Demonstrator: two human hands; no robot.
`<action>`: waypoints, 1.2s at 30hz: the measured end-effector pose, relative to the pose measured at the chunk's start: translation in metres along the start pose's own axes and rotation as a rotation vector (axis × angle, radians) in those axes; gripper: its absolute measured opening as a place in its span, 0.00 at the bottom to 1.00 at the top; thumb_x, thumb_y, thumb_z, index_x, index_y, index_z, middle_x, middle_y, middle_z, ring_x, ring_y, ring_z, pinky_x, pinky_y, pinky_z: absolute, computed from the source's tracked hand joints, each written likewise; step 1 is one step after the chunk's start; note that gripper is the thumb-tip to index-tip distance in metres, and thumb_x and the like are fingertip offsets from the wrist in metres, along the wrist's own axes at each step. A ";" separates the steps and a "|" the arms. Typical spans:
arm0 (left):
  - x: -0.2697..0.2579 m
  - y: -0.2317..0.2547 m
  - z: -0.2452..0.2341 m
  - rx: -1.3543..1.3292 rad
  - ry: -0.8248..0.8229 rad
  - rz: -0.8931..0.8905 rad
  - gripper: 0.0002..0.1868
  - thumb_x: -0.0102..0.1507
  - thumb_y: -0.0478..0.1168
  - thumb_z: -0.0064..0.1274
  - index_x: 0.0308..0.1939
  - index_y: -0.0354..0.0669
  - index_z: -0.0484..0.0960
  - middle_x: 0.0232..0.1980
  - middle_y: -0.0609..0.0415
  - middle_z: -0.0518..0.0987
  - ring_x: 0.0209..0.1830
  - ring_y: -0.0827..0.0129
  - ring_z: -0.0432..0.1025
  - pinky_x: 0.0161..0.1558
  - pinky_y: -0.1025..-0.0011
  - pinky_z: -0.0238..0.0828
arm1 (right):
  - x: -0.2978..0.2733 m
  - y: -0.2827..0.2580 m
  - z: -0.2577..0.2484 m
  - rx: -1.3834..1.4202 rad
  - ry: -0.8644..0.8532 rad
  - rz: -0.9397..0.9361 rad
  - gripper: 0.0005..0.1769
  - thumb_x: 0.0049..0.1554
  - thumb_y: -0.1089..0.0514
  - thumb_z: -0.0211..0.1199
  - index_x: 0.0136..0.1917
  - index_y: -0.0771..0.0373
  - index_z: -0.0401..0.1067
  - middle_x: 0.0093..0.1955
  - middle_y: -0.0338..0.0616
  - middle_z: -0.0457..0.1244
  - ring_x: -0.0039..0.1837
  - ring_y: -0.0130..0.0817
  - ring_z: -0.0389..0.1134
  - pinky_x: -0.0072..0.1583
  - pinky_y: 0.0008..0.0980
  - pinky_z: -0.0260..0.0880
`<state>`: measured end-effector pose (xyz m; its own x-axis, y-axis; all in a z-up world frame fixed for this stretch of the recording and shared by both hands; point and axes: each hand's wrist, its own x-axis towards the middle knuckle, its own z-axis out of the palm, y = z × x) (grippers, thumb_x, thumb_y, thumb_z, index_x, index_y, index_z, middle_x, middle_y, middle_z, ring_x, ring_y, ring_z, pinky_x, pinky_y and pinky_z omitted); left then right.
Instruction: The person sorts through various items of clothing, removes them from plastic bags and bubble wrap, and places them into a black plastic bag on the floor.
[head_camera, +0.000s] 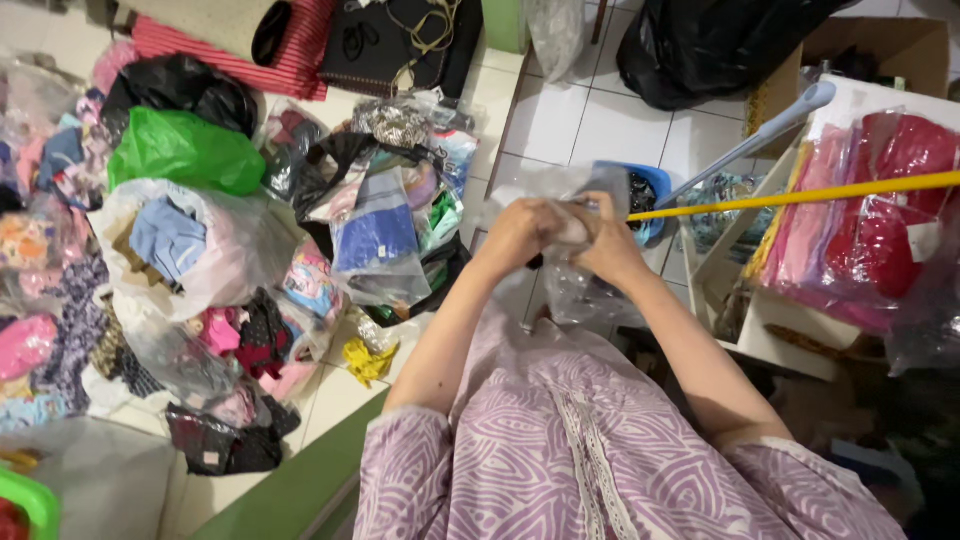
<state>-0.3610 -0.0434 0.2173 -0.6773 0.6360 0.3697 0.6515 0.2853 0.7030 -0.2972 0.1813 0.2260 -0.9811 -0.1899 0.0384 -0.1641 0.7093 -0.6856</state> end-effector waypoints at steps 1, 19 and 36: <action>0.010 0.002 -0.001 -0.032 0.015 0.048 0.11 0.55 0.30 0.69 0.41 0.39 0.89 0.48 0.47 0.90 0.54 0.49 0.84 0.56 0.56 0.82 | -0.002 0.015 0.008 0.063 0.088 -0.140 0.39 0.47 0.53 0.90 0.69 0.56 0.79 0.78 0.63 0.65 0.68 0.60 0.74 0.63 0.55 0.76; 0.060 -0.055 -0.016 0.774 0.053 0.117 0.50 0.64 0.34 0.72 0.90 0.59 0.68 0.94 0.57 0.61 0.92 0.57 0.60 0.86 0.57 0.62 | 0.111 0.216 0.028 1.087 0.169 0.592 0.16 0.66 0.63 0.67 0.66 0.67 0.80 0.56 0.43 0.75 0.53 0.31 0.77 0.52 0.35 0.77; 0.207 -0.391 -0.057 0.013 -0.505 -0.516 0.56 0.66 0.43 0.70 0.91 0.70 0.53 0.71 0.38 0.84 0.59 0.34 0.83 0.60 0.44 0.79 | 0.360 0.218 0.001 0.823 -0.178 0.502 0.41 0.54 0.67 0.64 0.81 0.60 0.69 0.63 0.49 0.76 0.59 0.31 0.75 0.56 0.32 0.75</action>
<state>-0.7746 -0.0640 0.0535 -0.6612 0.6708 -0.3359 0.2973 0.6454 0.7036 -0.6858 0.2672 0.0900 -0.8763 -0.1433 -0.4600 0.4573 0.0530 -0.8877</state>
